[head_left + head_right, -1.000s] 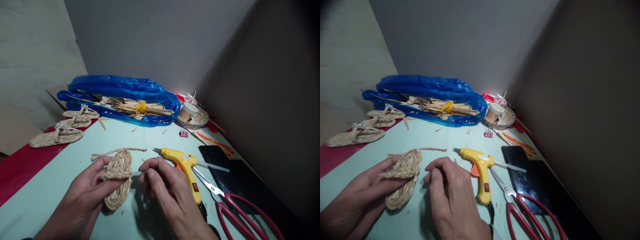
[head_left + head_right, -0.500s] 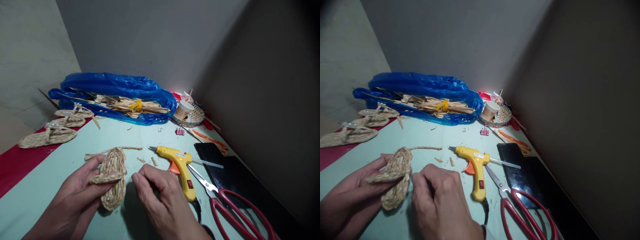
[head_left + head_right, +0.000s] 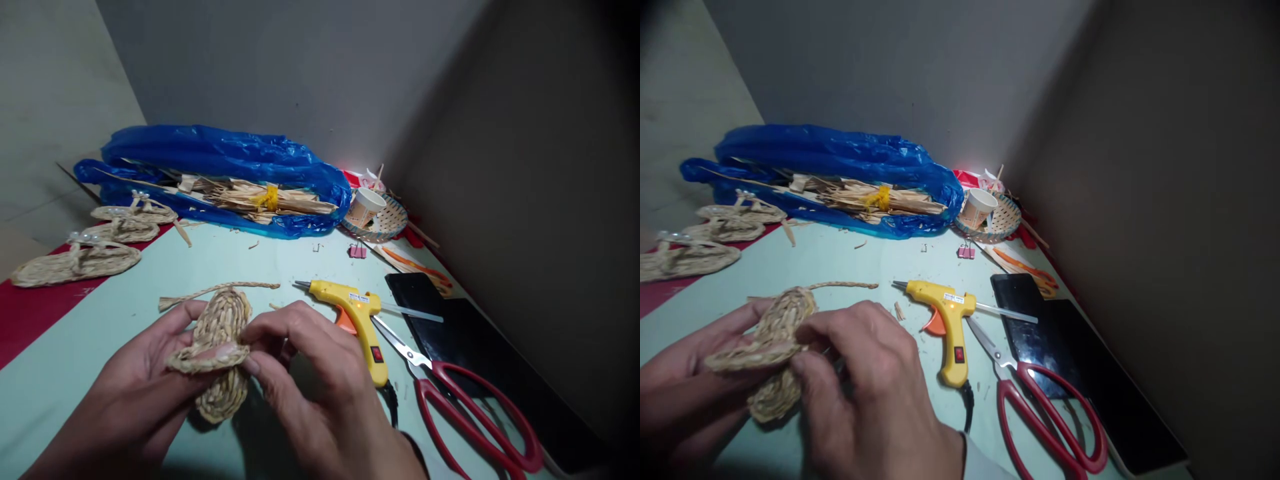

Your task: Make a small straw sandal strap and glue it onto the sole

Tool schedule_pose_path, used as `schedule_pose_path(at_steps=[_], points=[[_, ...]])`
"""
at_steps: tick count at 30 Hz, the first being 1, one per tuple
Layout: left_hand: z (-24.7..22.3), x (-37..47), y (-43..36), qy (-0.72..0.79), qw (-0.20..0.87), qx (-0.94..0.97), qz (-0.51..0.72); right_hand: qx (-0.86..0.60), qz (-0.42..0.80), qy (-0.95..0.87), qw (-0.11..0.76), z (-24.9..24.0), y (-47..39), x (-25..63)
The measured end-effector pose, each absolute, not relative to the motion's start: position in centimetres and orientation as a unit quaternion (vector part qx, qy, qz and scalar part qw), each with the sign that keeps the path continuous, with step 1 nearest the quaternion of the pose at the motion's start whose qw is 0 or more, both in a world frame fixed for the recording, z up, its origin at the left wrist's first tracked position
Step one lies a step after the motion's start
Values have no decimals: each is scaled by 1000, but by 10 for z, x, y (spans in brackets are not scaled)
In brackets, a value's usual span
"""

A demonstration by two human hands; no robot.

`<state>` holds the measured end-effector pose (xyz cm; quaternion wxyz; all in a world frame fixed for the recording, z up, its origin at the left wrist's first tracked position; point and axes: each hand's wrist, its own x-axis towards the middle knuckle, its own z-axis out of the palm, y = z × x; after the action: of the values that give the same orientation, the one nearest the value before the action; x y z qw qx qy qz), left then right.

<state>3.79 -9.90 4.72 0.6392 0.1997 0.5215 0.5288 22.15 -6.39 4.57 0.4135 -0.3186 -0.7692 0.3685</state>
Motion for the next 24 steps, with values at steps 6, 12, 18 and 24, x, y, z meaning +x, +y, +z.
schedule_pose_path(at_steps=[6,12,18,24], points=[[46,39,-98,528,625,199,540,-317,329,-779,428,46,-67,218],[43,39,-99,528,617,245,530,-332,282,-767,471,41,-64,215],[40,39,-100,523,618,250,531,-338,276,-766,473,40,-59,216],[39,38,-100,509,638,223,533,-334,277,-769,469,41,-62,216]])
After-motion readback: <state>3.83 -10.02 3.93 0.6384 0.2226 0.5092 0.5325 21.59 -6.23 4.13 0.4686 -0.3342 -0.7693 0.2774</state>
